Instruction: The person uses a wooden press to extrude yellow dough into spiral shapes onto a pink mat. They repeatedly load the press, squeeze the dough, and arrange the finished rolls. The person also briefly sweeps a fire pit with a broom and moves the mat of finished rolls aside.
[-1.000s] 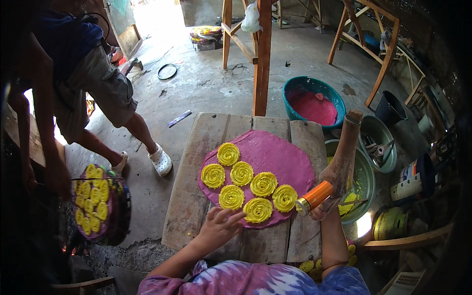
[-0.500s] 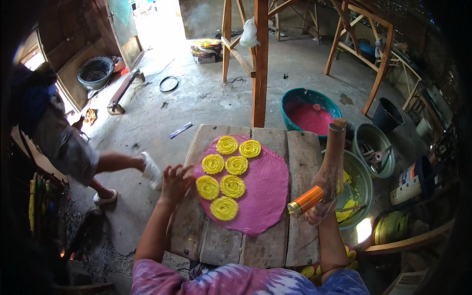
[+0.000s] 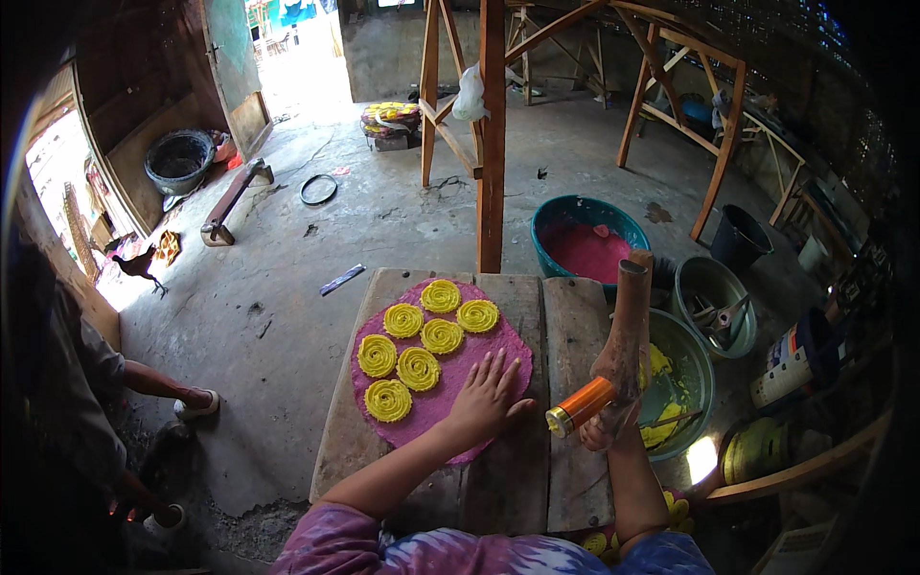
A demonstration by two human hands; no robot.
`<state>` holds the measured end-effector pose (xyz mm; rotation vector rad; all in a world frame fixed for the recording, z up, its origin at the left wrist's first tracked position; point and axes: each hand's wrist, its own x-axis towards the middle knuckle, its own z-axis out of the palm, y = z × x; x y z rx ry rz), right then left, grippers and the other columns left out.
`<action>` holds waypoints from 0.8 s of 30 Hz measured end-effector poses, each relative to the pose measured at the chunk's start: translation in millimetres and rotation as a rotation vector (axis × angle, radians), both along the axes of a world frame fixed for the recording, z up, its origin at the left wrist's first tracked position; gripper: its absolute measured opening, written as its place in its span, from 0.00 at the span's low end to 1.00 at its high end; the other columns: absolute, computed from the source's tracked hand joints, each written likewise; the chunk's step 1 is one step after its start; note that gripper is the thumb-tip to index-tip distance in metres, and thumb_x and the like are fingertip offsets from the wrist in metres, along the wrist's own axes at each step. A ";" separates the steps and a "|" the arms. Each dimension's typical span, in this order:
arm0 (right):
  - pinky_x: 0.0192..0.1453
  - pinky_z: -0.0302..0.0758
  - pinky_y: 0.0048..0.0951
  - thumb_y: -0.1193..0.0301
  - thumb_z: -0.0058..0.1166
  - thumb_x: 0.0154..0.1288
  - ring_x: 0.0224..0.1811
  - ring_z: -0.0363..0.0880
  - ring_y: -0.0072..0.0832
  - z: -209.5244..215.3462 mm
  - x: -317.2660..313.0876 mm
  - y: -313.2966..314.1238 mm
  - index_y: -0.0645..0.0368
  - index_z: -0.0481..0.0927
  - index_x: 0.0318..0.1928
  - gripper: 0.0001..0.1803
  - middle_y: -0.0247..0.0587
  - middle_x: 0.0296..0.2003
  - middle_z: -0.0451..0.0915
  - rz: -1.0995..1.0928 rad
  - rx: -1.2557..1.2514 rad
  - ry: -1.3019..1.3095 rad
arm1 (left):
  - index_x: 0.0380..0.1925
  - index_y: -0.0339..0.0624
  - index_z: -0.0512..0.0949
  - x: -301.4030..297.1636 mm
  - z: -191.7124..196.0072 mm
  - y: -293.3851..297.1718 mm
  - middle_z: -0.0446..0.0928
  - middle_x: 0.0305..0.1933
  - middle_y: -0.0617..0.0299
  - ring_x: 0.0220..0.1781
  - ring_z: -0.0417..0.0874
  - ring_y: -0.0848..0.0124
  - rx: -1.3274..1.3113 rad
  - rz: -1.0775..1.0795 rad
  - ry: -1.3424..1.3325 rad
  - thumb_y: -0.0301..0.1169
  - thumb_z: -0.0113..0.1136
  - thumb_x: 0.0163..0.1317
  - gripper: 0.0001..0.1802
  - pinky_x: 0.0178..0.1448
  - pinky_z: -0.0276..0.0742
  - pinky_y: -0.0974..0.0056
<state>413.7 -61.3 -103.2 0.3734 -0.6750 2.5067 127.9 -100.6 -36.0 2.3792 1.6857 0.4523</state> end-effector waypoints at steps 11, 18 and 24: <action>0.22 0.58 0.32 0.24 0.44 0.49 0.17 0.62 0.28 -3.1 2.6 -1.6 0.56 0.71 0.54 0.49 0.42 0.22 0.72 0.010 0.009 0.029 | 0.70 0.33 0.53 26.3 -25.5 40.8 0.49 0.75 0.45 0.79 0.43 0.51 0.114 -0.034 0.038 0.57 0.38 0.69 0.42 0.79 0.36 0.51; 0.22 0.58 0.34 0.23 0.39 0.49 0.16 0.60 0.30 -8.2 3.1 -6.9 0.55 0.72 0.53 0.50 0.42 0.20 0.71 -0.035 -0.007 -0.020 | 0.70 0.37 0.55 30.3 -23.6 29.0 0.52 0.75 0.48 0.78 0.47 0.53 0.144 -0.383 0.069 0.51 0.42 0.69 0.37 0.78 0.40 0.50; 0.22 0.57 0.35 0.21 0.35 0.48 0.15 0.58 0.32 -10.2 -3.3 -12.5 0.55 0.72 0.50 0.51 0.41 0.19 0.69 -0.055 -0.054 -0.044 | 0.70 0.40 0.56 28.4 -10.4 3.9 0.51 0.76 0.50 0.78 0.46 0.57 0.085 -0.607 -0.008 0.53 0.38 0.71 0.36 0.79 0.39 0.53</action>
